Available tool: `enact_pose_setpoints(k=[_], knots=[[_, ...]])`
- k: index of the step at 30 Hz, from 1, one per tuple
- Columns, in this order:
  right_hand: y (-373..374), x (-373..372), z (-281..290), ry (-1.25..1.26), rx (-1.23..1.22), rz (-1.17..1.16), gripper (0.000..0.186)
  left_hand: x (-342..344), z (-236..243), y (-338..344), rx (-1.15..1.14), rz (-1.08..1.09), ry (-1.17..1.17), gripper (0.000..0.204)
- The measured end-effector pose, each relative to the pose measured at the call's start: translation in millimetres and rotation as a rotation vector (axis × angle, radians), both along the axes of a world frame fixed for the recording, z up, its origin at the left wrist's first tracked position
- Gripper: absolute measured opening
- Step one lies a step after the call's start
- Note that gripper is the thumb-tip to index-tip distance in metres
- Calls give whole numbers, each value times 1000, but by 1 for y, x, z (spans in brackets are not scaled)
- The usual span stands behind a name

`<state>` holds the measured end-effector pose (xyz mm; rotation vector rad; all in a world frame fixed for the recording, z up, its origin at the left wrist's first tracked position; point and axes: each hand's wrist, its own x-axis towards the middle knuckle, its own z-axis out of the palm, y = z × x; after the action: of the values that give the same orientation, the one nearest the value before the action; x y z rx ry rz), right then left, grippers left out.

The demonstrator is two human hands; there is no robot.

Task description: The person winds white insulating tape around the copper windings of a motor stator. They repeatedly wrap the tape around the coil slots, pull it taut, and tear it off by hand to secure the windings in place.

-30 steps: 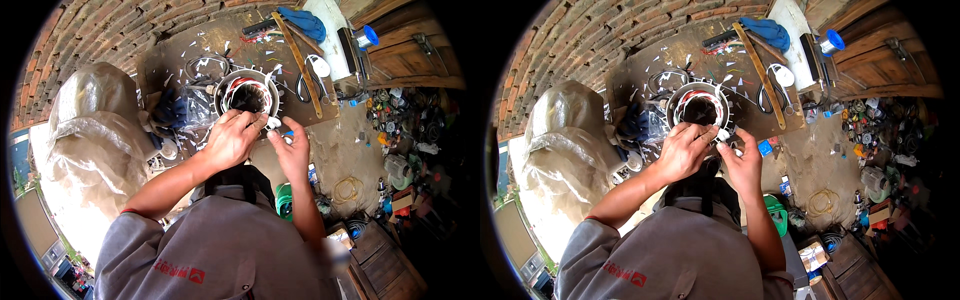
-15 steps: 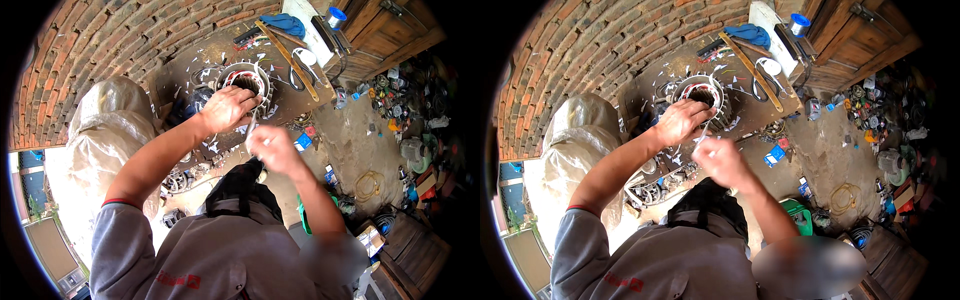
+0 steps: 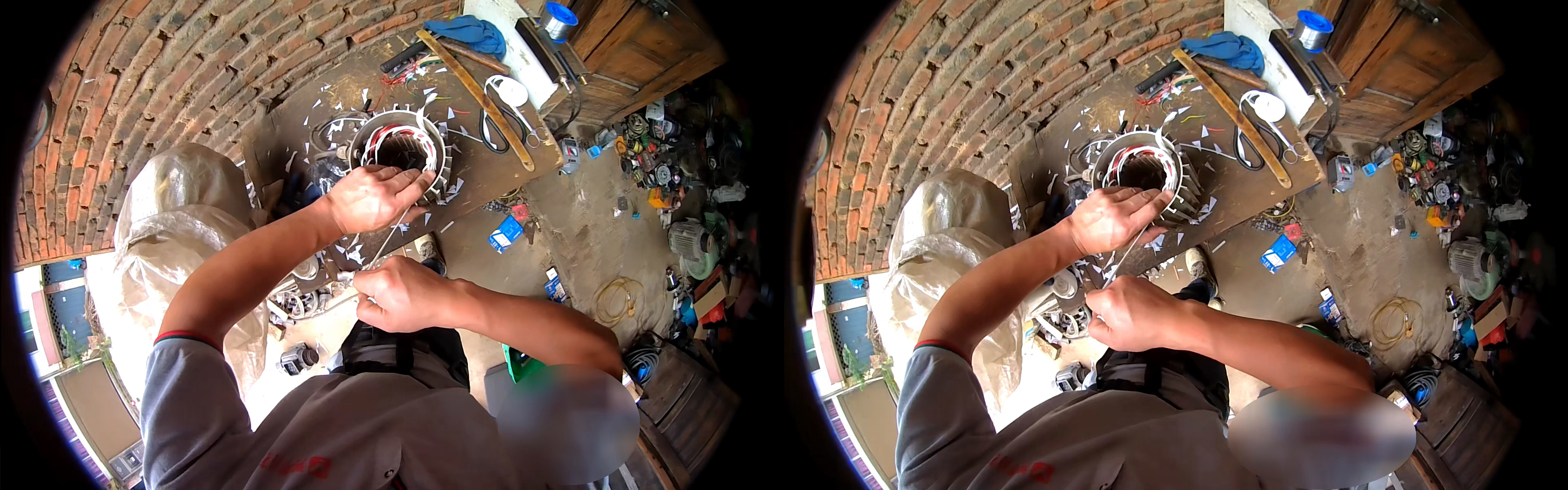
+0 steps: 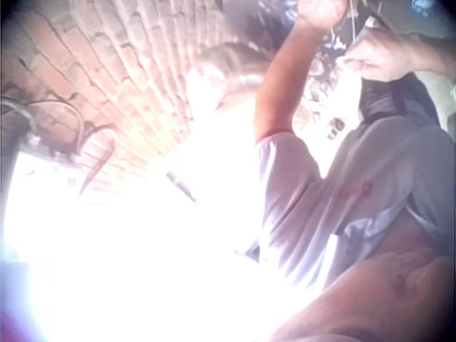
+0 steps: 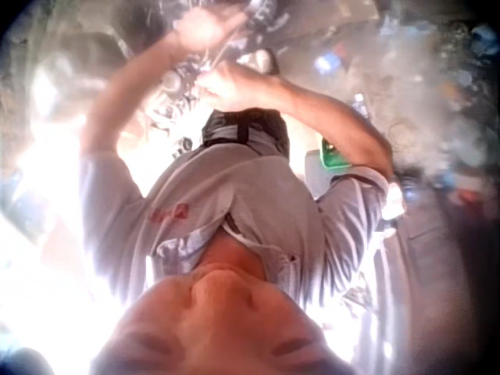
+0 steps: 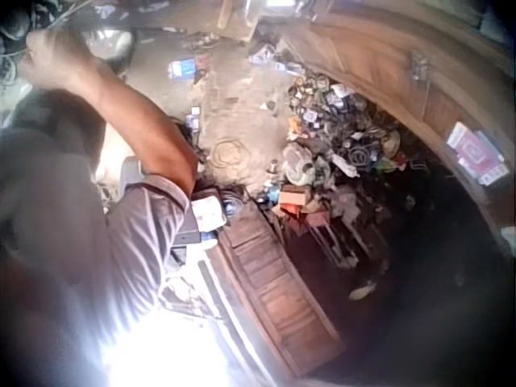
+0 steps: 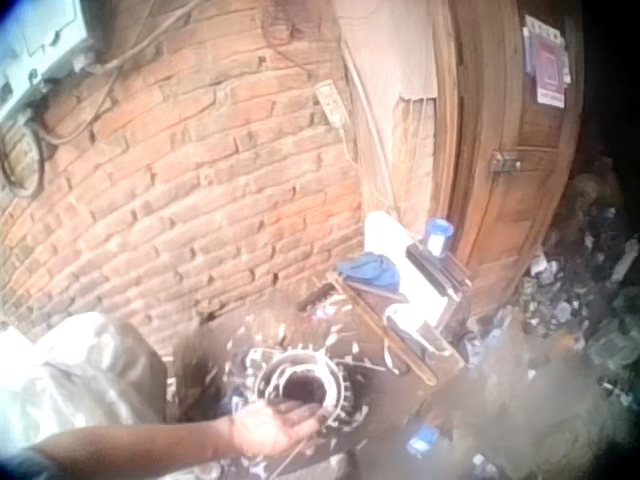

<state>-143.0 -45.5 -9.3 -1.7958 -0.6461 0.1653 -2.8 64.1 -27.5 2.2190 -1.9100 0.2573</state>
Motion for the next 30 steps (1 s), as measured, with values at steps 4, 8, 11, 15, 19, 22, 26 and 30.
enact_pose_setpoints(k=[4, 8, 11, 15, 19, 22, 26, 30], knots=[[17, 1, -14, -32, 114, -4, 13, -1, 2, -6, 33, 5, -9, 50], [13, 7, -17, -45, 129, 17, 13, 2, 1, 1, 32, 28, 10, 52], [-8, 5, -4, 34, 143, 17, 14, 6, 12, 3, 10, 44, 93, 62], [-67, -8, 28, 253, 158, -125, 17, 24, 28, 17, 143, 21, 77, 59], [-118, -18, 36, 611, 396, -332, 19, 28, 10, 16, 91, -46, 154, 45], [-142, -12, 41, 734, 782, -453, 20, 22, -1, 18, -45, -15, 68, 42], [-165, 9, 57, 754, 888, -459, 20, 7, -1, 6, -65, 164, 119, 40], [-174, 40, 68, 873, 987, -541, 20, -17, -3, -23, -91, 497, 166, 38]])
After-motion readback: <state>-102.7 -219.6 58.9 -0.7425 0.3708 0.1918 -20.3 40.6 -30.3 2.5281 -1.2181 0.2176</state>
